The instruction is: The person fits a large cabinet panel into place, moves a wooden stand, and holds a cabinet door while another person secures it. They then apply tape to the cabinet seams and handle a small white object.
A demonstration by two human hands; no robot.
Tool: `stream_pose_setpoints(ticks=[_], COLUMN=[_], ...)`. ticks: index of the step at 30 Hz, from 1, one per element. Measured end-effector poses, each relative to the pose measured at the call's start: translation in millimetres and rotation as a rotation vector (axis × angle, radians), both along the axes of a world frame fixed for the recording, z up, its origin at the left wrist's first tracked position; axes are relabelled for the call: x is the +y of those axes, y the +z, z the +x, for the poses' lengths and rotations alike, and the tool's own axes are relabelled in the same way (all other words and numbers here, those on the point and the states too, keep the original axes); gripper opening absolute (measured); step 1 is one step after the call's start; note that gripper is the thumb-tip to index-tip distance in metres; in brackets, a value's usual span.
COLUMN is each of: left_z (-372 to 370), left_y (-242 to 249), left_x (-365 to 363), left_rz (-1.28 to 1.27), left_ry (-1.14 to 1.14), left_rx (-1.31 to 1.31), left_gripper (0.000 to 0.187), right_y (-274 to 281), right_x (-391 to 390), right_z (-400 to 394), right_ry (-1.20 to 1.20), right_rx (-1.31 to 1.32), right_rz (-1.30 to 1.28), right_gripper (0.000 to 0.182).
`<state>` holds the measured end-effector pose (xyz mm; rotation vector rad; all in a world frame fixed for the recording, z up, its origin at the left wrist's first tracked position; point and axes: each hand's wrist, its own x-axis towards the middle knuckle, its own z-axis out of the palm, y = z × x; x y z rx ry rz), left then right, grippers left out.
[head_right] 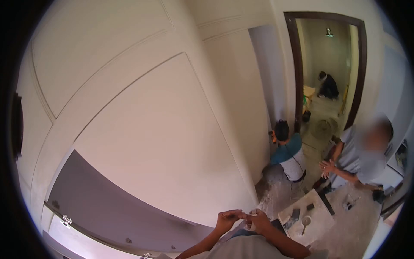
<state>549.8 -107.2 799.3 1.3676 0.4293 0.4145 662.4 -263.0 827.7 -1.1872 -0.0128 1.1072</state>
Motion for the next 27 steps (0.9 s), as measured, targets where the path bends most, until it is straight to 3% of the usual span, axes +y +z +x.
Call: stream_pose_setpoints(ticks=[3,4,5,6,8,9,13,17,20,24,27], left_z=[-3.5,-3.7,-3.5,-2.2,12.1,14.3,7.2,-2.4,-3.0,-6.4,-10.8], left_y=[18.5,36.6,41.2,41.5,48.4,59.0,55.7,37.1,24.9,17.0,22.4], left_x=[-4.9,-11.2,-13.9,-15.4,-11.3,-19.3,-21.7,-16.2,-6.8,-2.0,-7.8], left_rz=[0.237,0.344,0.38,0.41,0.685,0.703,0.749,0.857,1.111,1.067,0.597], left_ry=[-0.058,-0.002,0.022,0.044,-0.051,-0.019,0.077,-0.007,-0.01,-0.099,-0.129], left_rx=[0.055,0.174,0.125,0.07,-0.187,-0.133,-0.068,-0.128,-0.085,-0.032,-0.054], left_gripper=[0.019,0.018,0.019,0.019,0.031,0.031,0.032,0.029,0.027,0.024,0.02], right_y=[-21.5,4.8,-25.0,35.5,5.4,2.7,-12.2,-7.7,-0.9,-9.1,-34.5], right_x=[4.0,0.1,4.0,-6.0,2.3,4.5,9.9,2.7,3.0,1.5,3.9], right_z=[-3.1,-3.6,-2.6,3.9,8.5,10.8,1.7,-13.7,-19.7,-20.7,-17.6], right_ry=[-0.135,-0.073,-0.088,0.003,-0.048,-0.053,-0.104,-0.114,-0.145,-0.097,0.011], right_rx=[-0.007,-0.066,0.026,-0.065,0.032,0.021,0.005,-0.083,-0.271,-0.336,-0.106], right_rz=[0.104,-0.019,0.022,-0.103,0.072,0.108,0.179,0.099,0.049,0.049,0.196], right_gripper=[0.032,0.028,0.026,0.026,0.028,0.028,0.03,0.028,0.025,0.026,0.03])
